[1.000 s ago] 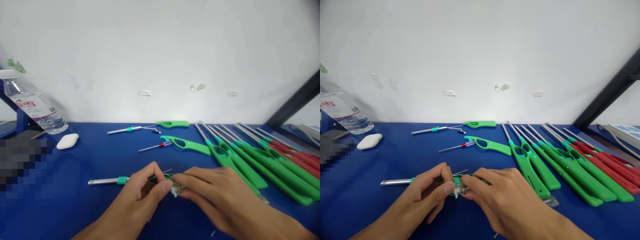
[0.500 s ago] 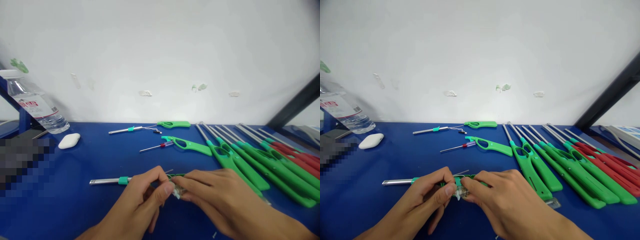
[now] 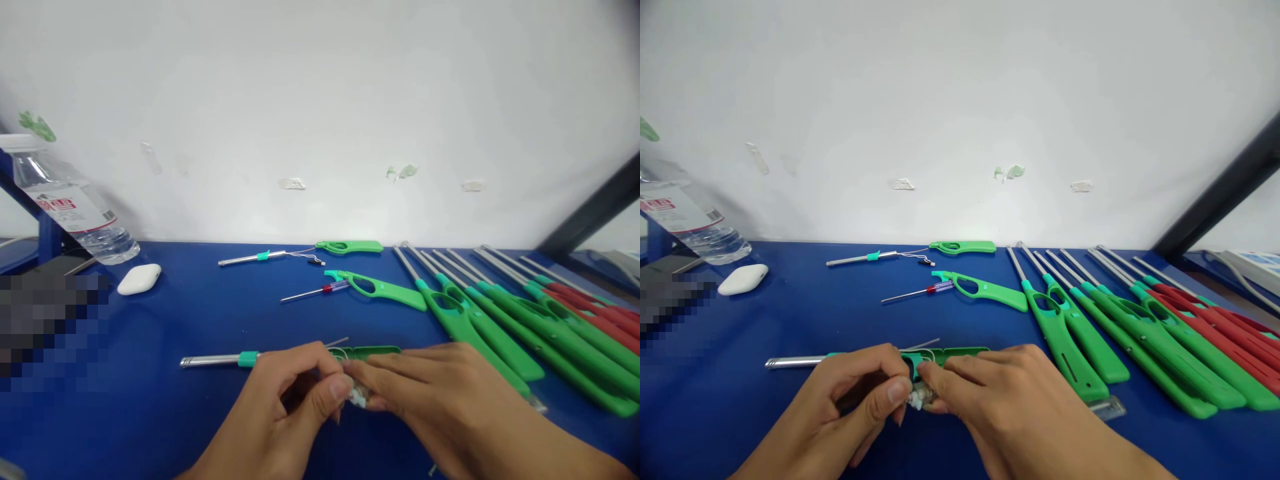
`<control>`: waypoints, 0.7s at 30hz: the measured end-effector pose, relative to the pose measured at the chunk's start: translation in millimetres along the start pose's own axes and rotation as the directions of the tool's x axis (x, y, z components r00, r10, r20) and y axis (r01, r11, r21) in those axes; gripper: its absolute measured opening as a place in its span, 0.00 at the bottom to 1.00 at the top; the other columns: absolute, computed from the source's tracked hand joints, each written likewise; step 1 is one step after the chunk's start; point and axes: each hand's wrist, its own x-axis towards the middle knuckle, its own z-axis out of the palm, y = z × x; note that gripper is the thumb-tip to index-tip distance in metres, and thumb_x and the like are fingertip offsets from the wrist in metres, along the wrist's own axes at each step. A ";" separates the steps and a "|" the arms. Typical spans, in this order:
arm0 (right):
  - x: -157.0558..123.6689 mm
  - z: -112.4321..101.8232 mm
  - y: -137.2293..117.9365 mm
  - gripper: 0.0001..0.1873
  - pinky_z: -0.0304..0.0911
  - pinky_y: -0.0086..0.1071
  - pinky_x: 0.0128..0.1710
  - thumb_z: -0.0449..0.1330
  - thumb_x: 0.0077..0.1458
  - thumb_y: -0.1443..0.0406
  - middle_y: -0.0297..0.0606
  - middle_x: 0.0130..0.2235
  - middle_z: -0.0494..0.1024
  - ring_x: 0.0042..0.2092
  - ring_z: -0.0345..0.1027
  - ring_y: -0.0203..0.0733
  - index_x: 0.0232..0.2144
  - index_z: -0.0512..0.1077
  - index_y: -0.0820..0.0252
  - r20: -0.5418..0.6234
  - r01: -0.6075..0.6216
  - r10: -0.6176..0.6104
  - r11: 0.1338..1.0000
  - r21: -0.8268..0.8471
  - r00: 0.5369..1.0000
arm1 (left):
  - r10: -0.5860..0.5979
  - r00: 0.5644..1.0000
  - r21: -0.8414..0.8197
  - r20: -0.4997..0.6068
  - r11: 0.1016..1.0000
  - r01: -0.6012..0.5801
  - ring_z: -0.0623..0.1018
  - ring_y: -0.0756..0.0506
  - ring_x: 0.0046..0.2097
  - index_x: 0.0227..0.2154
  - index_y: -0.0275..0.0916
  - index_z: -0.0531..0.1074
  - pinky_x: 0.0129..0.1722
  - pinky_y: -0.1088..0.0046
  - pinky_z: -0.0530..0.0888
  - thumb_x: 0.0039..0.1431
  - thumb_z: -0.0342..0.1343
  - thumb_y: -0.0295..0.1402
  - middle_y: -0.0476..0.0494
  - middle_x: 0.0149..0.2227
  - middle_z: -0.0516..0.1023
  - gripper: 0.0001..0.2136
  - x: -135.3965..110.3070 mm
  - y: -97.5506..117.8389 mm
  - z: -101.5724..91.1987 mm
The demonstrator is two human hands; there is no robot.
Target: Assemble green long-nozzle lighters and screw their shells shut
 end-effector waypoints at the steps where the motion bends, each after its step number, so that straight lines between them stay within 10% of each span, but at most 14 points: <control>1: -0.4 1.0 -0.7 0.17 0.71 0.29 0.34 0.51 0.68 0.73 0.35 0.34 0.84 0.34 0.81 0.41 0.47 0.77 0.52 0.006 -0.005 0.005 1.000 -0.004 1.000 | -0.008 1.000 -0.011 -0.005 1.000 0.008 0.59 0.54 0.20 0.26 0.38 0.70 0.19 0.78 0.56 0.69 0.55 0.49 0.55 0.20 0.62 0.20 -1.1 -1.7 1.2; 10: -1.8 10.3 -1.0 0.16 0.67 0.32 0.31 0.49 0.68 0.74 0.34 0.35 0.83 0.33 0.80 0.40 0.43 0.75 0.54 0.042 -0.040 0.040 0.999 -0.004 0.998 | -0.209 0.977 -0.088 0.045 0.973 0.212 0.61 0.57 0.17 0.29 0.38 0.69 0.17 0.79 0.53 0.65 0.57 0.54 0.51 0.25 0.70 0.22 -2.4 -3.4 6.0; 17: -3.0 6.2 5.4 0.13 0.69 0.29 0.36 0.53 0.71 0.69 0.32 0.37 0.83 0.35 0.79 0.38 0.50 0.74 0.52 -0.103 -0.044 0.039 0.998 -0.046 0.994 | 0.073 0.997 0.188 -0.028 0.980 -0.066 0.68 0.50 0.26 0.28 0.38 0.73 0.27 0.75 0.65 0.75 0.46 0.45 0.50 0.25 0.72 0.22 7.8 -0.2 -10.1; 21: -5.6 5.6 11.6 0.12 0.69 0.32 0.36 0.53 0.72 0.66 0.33 0.41 0.82 0.38 0.79 0.40 0.54 0.69 0.50 -0.267 -0.147 0.114 0.983 -0.108 0.957 | 0.359 0.932 0.663 -0.039 0.708 -0.245 0.75 0.41 0.44 0.43 0.40 0.77 0.48 0.62 0.70 0.73 0.50 0.33 0.44 0.41 0.80 0.10 16.1 -8.0 -23.1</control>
